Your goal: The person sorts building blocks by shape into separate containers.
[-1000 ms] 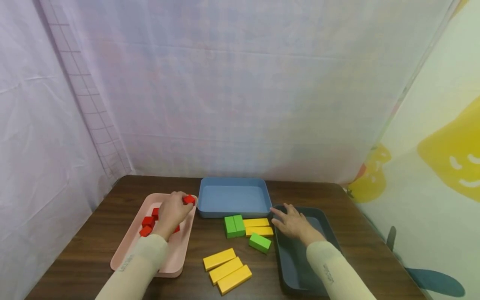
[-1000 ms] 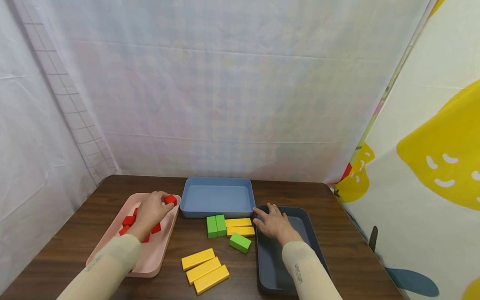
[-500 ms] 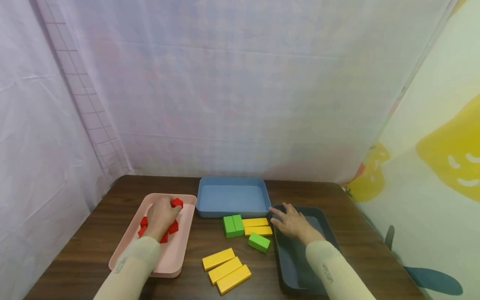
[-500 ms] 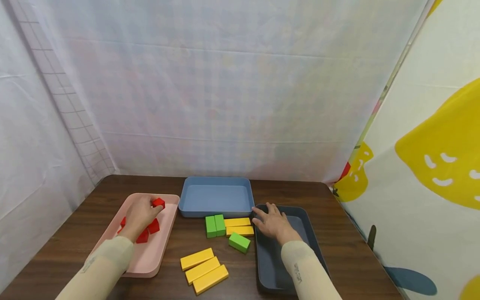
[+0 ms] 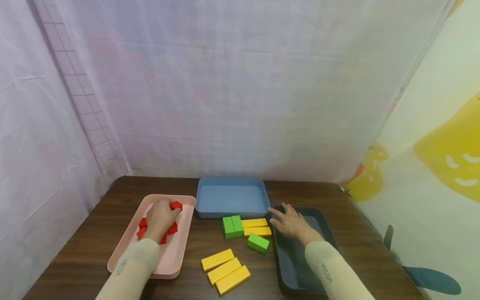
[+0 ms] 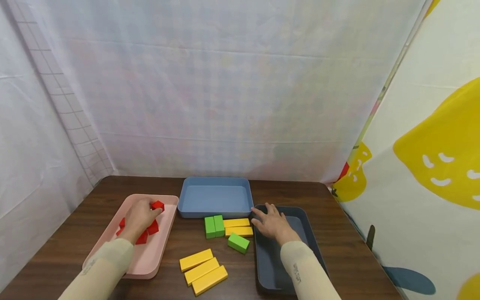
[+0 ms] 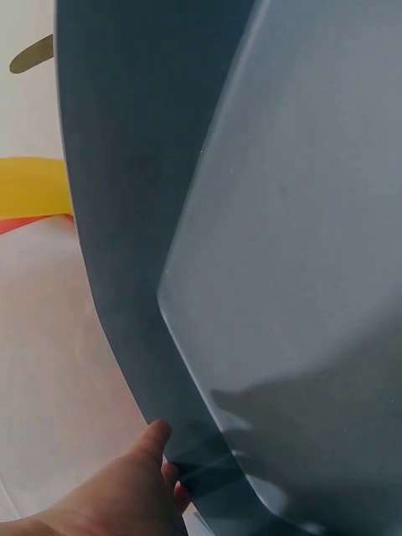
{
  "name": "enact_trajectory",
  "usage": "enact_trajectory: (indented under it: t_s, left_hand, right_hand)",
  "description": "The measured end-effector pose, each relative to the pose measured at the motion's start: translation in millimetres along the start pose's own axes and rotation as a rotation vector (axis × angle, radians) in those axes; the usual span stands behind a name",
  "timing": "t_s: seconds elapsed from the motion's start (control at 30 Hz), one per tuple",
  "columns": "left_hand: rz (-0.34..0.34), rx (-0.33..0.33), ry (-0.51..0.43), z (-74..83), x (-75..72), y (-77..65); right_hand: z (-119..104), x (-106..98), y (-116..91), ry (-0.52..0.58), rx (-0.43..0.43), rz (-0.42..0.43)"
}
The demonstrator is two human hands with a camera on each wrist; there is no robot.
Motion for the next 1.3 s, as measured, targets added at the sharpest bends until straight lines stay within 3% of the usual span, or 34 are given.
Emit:
enact_trajectory:
  t_s: [0.33, 0.7, 0.93, 1.3]
  left_hand:
    - [-0.008, -0.005, 0.017, -1.6, 1.2, 1.4]
    - [0.026, 0.075, -0.024, 13.6, -0.4, -4.5]
    - [0.010, 0.133, -0.134, 44.4, 14.3, -16.7]
    - [-0.035, 0.182, -0.212, 99.4, 66.6, -52.4]
  right_hand:
    - [-1.2, 0.1, 2.6, -0.004, -0.002, 0.002]
    - [-2.8, 0.5, 5.7, -0.001, -0.012, 0.007]
    - [-0.7, -1.0, 4.8, 0.004, -0.010, 0.007]
    - [4.0, -1.4, 2.9, 0.010, -0.012, 0.007]
Point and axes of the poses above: each hand's wrist, its own y-axis towards the middle knuckle, its own x-axis out of the palm, z = x × y, the point moved 10 cm from there along y, towards the middle knuckle, and after that the axes turned 5 degrees about -x, right-handed, at the moved point
